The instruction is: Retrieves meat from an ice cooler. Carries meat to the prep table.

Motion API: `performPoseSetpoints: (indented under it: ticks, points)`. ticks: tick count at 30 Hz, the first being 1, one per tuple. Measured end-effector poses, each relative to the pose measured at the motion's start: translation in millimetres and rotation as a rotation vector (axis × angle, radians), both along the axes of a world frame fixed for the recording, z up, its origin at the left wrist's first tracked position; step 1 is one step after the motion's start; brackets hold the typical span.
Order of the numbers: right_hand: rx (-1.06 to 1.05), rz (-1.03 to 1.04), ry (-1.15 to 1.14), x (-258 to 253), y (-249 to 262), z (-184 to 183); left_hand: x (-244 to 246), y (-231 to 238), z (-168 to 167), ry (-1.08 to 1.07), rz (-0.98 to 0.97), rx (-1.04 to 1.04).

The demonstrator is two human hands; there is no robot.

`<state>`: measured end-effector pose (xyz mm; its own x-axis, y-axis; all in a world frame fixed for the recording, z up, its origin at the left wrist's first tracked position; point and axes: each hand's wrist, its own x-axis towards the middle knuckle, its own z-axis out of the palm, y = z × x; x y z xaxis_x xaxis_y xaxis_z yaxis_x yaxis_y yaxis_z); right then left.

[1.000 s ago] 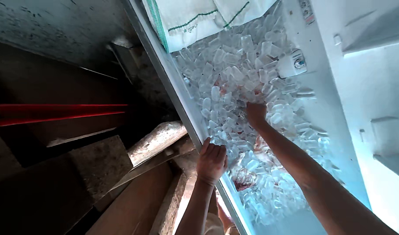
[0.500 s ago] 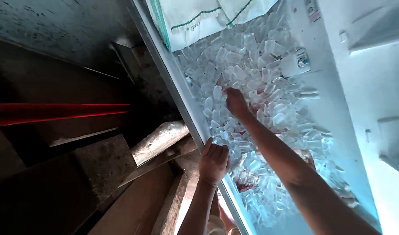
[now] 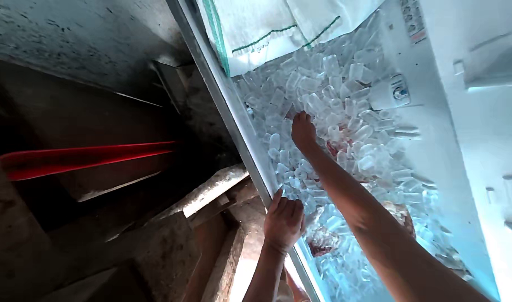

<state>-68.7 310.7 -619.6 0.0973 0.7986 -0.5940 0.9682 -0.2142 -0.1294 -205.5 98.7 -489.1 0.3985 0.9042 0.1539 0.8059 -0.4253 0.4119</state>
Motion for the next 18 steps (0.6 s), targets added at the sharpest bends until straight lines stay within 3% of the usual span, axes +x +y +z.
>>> performPoseSetpoints:
  ticks: [8,18]
  points:
    - [0.049,-0.127,-0.012,-7,-2,-12,-2,-1,1,0.002,-0.002,0.002]
    - [0.201,0.11,-0.037,14,-8,-29,-1,-2,1,-0.008,0.008,-0.009]
